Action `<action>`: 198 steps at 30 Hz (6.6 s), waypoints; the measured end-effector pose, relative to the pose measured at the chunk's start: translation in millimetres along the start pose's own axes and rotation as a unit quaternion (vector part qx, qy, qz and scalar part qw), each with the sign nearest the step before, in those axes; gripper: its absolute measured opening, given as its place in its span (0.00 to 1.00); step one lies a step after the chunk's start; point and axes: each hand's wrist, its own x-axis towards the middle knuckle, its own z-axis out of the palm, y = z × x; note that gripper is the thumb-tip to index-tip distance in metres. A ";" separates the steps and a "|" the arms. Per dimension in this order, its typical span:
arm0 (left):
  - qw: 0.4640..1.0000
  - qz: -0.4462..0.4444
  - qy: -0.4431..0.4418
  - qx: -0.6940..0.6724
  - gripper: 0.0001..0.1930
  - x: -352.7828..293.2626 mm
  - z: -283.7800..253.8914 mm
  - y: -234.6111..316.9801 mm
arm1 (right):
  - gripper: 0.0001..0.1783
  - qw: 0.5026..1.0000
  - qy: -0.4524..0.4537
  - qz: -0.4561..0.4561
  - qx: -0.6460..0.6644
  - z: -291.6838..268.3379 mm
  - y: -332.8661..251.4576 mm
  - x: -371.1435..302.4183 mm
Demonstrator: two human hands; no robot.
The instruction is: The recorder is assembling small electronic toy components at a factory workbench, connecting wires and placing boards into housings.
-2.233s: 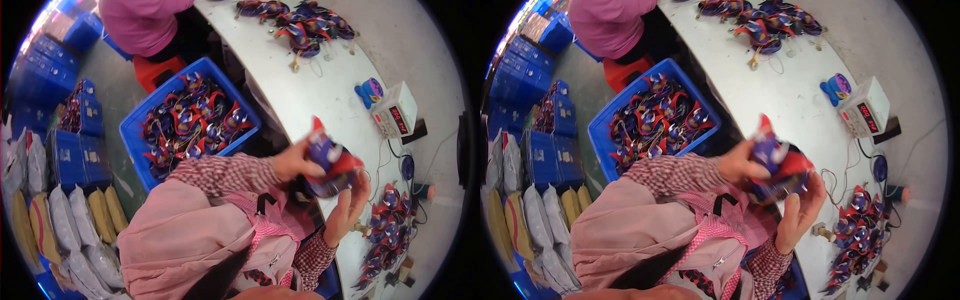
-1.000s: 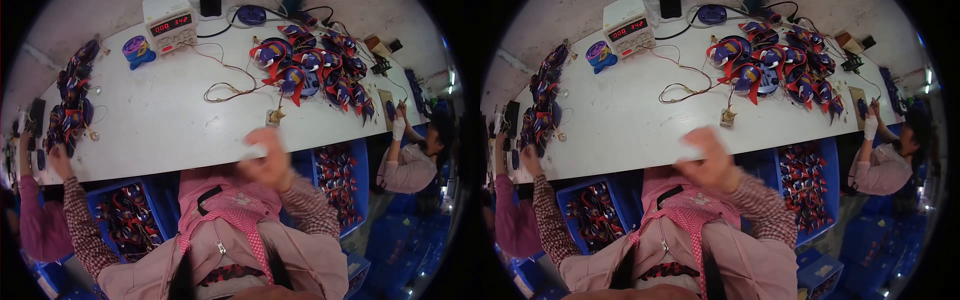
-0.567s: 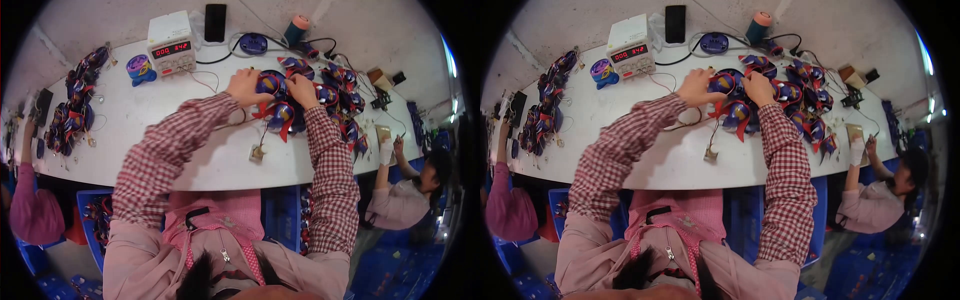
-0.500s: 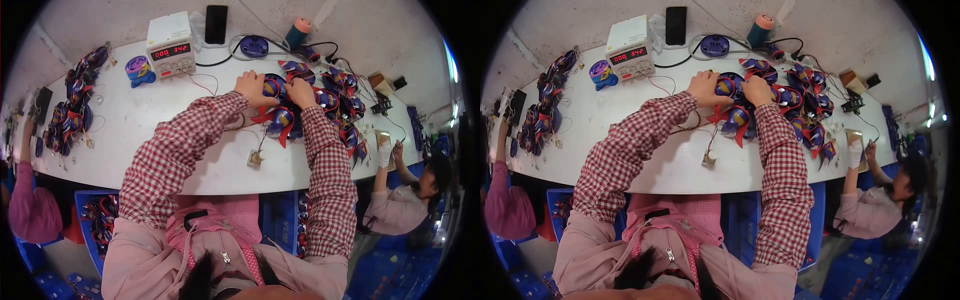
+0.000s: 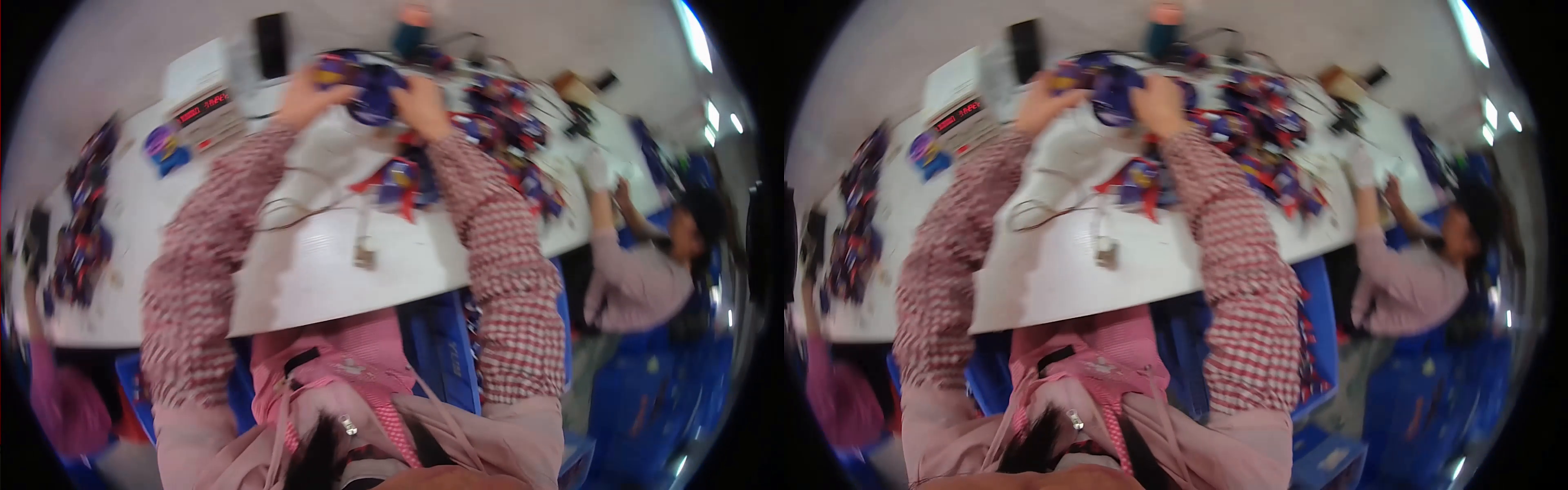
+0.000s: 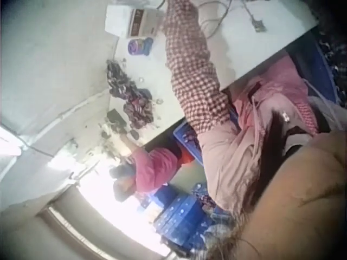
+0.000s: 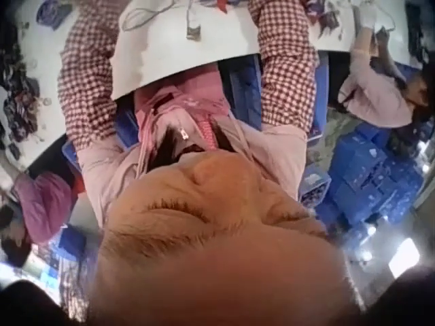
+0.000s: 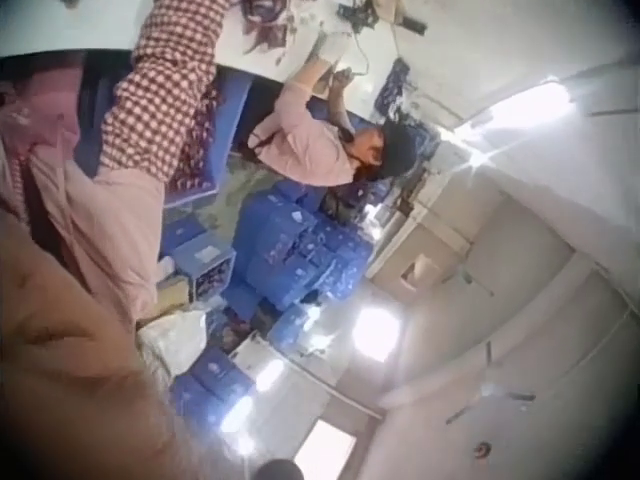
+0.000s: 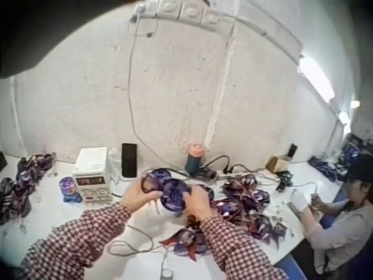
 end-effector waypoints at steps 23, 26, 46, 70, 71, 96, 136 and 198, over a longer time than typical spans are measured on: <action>0.717 0.321 -0.035 0.617 0.38 -337.2 -202.5 178.0 | 0.09 0.715 -0.223 0.176 0.639 -115.0 -231.1 -287.4; 0.714 0.282 -0.090 0.634 0.37 -374.4 -206.5 130.1 | 0.07 0.695 -0.293 0.211 0.622 -57.5 -250.4 -334.2; 0.642 0.265 -0.140 0.706 0.24 -354.8 -255.8 -72.2 | 0.16 0.929 -0.217 0.111 0.278 73.6 -240.5 -315.7; 0.971 -0.065 0.041 0.226 0.14 -343.4 -99.5 -82.6 | 0.10 0.878 -0.162 0.135 0.430 -6.8 -192.4 -306.6; 0.972 -0.063 0.042 0.222 0.15 -348.0 -99.0 -79.3 | 0.10 0.871 -0.164 0.113 0.449 -1.8 -207.2 -309.5; 0.976 -0.068 0.102 0.178 0.15 -382.2 -109.0 -82.7 | 0.11 0.948 -0.131 -0.223 0.185 70.8 -276.7 -339.1; 0.857 -0.147 0.482 0.107 0.20 -624.7 -148.6 -100.7 | 0.14 0.876 -0.430 0.017 0.216 187.3 -420.4 -337.3; 0.845 -0.244 0.394 -0.265 0.06 -557.6 -129.0 -70.4 | 0.06 0.741 -0.421 0.109 0.511 133.4 -366.4 -443.7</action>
